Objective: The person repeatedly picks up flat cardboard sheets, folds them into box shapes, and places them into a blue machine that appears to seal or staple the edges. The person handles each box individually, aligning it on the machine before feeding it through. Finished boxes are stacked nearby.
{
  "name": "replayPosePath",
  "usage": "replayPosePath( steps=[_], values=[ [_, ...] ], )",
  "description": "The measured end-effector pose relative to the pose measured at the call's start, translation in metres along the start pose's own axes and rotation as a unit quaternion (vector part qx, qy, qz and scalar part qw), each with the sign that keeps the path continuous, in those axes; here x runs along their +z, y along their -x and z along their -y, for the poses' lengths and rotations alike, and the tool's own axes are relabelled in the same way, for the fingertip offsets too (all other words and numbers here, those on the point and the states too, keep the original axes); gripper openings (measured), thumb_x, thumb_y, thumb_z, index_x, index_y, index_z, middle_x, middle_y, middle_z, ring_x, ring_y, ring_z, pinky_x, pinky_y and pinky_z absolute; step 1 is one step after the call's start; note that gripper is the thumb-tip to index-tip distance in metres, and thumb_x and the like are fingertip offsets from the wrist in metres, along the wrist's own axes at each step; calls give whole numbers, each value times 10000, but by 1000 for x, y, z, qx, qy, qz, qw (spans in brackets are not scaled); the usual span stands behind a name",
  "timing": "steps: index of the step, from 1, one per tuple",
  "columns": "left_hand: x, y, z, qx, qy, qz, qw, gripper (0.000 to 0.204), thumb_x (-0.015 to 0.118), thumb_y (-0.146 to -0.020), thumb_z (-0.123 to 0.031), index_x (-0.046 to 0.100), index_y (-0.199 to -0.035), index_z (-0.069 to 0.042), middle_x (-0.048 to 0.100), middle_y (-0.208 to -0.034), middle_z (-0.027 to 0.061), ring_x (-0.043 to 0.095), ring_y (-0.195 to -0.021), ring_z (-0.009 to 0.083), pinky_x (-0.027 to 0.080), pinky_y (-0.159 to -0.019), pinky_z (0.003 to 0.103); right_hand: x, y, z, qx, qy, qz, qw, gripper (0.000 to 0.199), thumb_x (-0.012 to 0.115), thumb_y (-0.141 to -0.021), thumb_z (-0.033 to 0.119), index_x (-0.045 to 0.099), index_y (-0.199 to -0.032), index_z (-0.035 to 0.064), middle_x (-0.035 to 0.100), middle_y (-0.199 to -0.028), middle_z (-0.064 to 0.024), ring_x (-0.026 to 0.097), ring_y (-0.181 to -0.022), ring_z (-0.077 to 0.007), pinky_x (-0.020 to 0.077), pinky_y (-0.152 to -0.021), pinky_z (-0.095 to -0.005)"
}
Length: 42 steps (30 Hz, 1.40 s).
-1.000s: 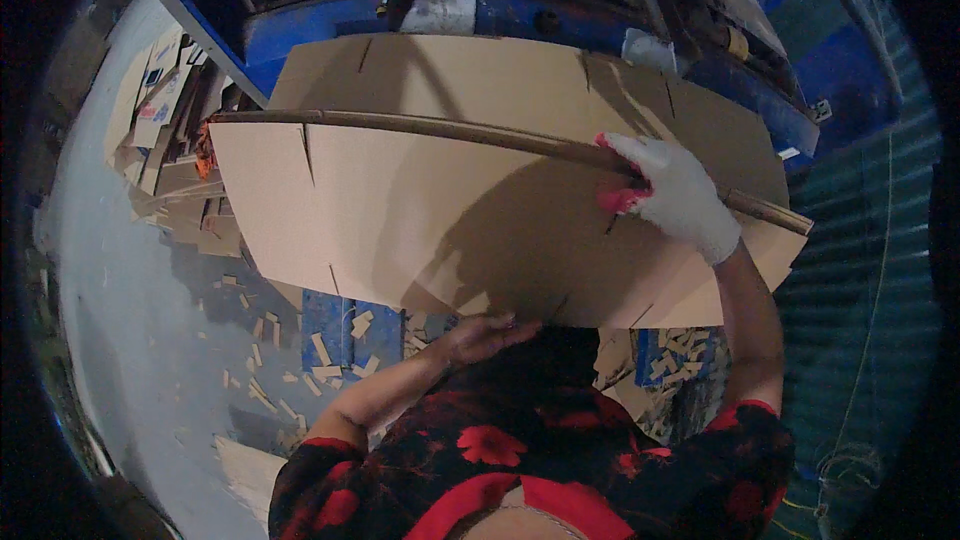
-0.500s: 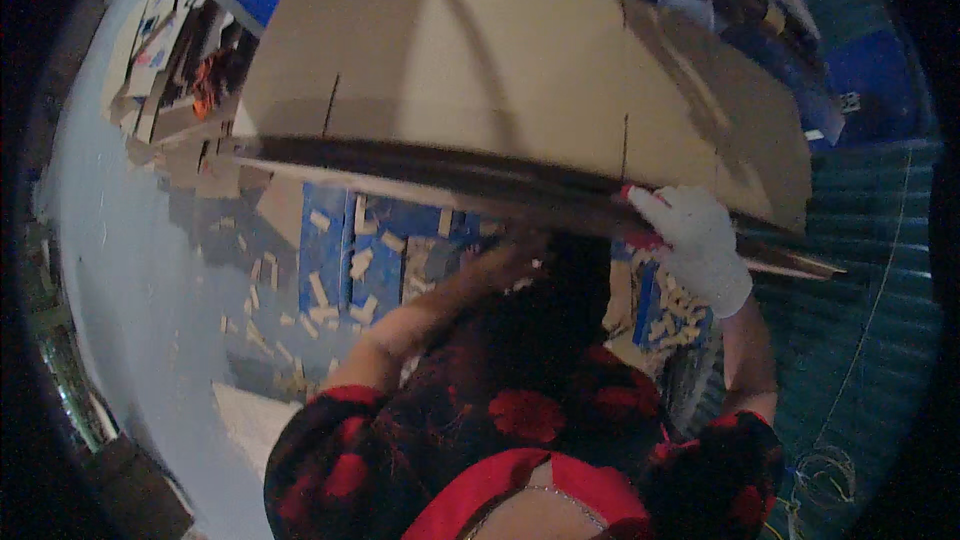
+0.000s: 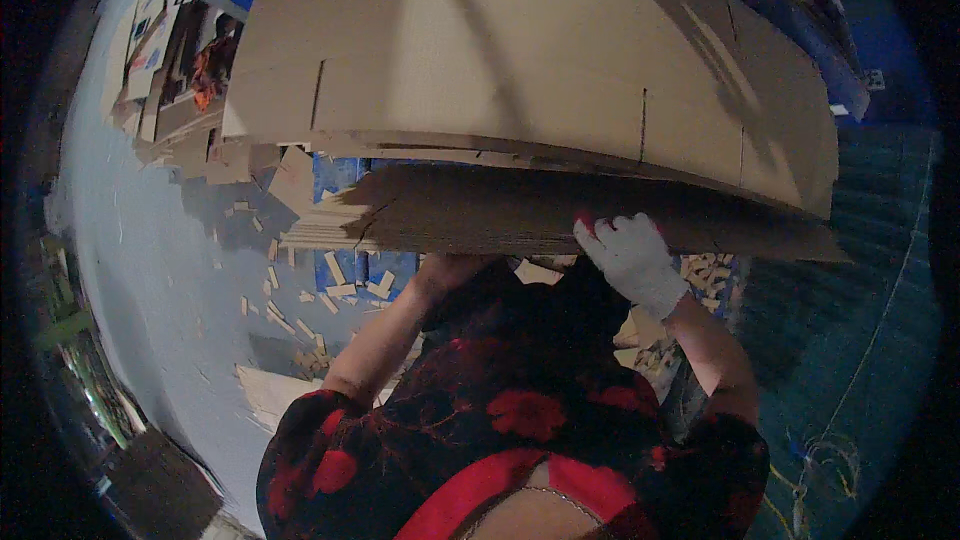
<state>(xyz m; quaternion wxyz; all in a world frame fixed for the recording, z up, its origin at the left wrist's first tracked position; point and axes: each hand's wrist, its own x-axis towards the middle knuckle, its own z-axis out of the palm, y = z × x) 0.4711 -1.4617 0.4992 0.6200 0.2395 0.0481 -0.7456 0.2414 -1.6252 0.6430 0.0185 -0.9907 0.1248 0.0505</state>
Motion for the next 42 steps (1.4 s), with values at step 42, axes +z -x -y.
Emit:
replayPosePath(
  steps=[42],
  values=[
    [41, 27, -305, 266, -705, -608, 251, 912, 689, -699, -630, 472, -1329, -7, 374, -1405, 212, 338, -1291, 387, 317, -1025, 556, 49, 148, -215, 524, -442, -629, 366, 580, 739, -807, 230, 429, -1286, 125, 501, -1276, -41, 479, -1173, -225, 373, -998, -430]
  ],
)
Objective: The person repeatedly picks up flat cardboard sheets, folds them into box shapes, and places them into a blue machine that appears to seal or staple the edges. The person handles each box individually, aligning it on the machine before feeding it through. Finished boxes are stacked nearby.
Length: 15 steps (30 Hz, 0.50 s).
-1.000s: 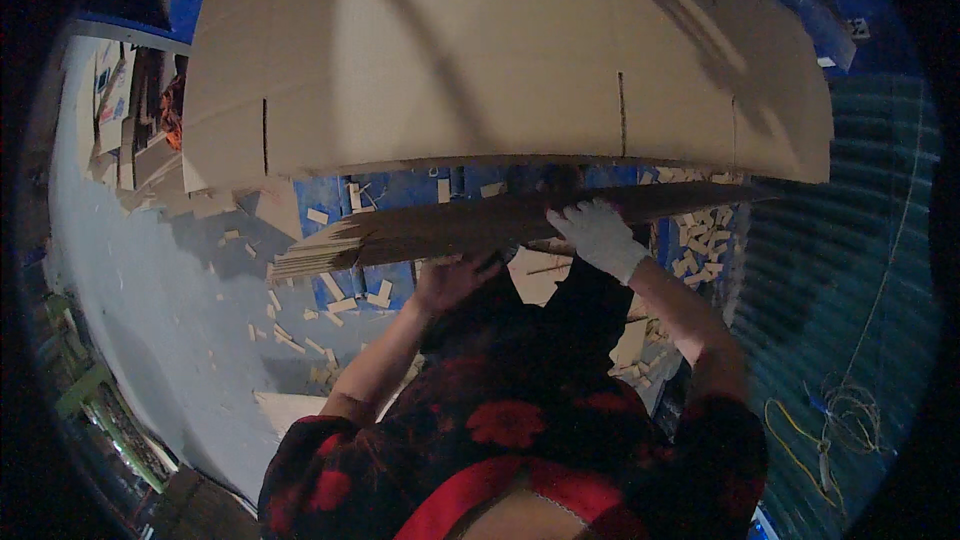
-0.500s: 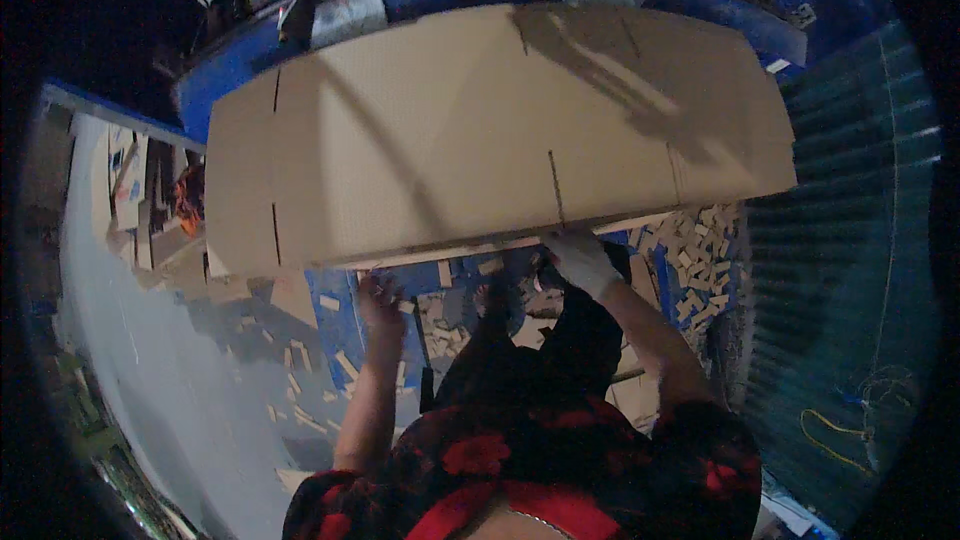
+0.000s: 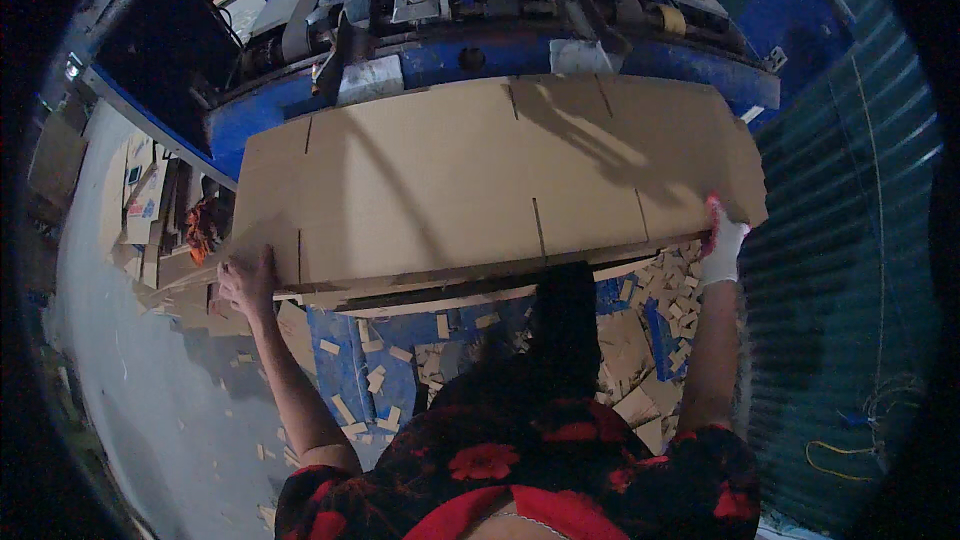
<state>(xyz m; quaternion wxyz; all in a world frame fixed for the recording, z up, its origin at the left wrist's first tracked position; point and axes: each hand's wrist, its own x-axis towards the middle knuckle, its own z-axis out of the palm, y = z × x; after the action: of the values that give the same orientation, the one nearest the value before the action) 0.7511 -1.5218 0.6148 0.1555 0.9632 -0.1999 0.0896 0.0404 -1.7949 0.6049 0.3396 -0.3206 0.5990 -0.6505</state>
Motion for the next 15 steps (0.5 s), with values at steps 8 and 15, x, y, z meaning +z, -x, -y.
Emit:
replayPosePath(
  steps=[8, 15],
  values=[
    [-6, -22, 31, 72, 88, 24, 993, 834, 742, -703, -542, 514, -1271, 25, 527, -1207, 266, 522, -1109, 433, 420, -954, 480, -24, 23, 0, 121, -74, 40, 989, 625, 683, -795, 68, 369, -1322, 187, 518, -1285, -37, 489, -1173, -218, 367, -939, -535],
    [-26, -19, 17, 50, 434, -63, 897, 593, 782, -754, -253, 509, -1187, 46, 553, -1211, 182, 580, -1038, 357, 469, -901, 451, 13, 65, 54, -157, -110, 27, 981, 648, 643, -827, -10, 322, -1386, 61, 481, -1282, -88, 504, -1116, -199, 463, -920, -365]
  ],
)
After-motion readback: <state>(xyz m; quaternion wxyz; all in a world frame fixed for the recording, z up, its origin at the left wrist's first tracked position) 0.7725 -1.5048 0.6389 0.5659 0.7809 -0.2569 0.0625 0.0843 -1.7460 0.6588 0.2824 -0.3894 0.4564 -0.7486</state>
